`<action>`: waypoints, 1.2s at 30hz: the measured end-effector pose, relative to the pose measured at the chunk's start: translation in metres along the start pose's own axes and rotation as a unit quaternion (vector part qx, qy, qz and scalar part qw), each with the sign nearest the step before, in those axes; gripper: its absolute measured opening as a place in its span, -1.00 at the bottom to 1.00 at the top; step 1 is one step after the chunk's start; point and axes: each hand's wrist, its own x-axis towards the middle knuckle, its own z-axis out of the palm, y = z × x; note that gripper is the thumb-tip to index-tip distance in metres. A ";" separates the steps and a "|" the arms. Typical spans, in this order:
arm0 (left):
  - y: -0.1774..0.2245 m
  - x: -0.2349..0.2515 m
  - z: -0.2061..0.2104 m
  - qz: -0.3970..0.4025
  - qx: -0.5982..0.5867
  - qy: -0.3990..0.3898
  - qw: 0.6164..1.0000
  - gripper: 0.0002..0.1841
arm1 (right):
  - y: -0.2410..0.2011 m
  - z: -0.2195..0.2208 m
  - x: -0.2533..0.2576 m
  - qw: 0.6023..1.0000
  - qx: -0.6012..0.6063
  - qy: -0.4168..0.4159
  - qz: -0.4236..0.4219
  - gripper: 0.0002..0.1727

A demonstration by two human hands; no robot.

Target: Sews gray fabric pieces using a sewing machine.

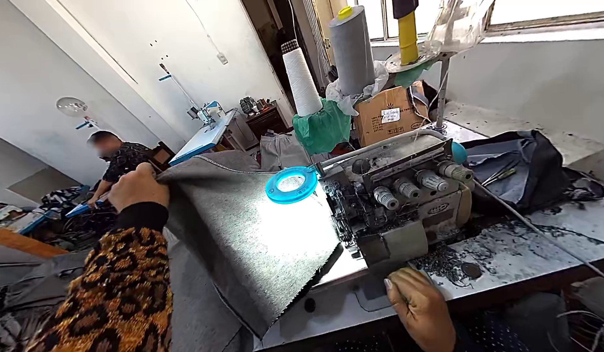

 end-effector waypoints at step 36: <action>0.115 -0.195 0.221 0.009 -0.377 -0.256 0.890 -0.41 | 0.011 0.003 -0.012 0.971 -0.169 -0.084 -0.149 -0.59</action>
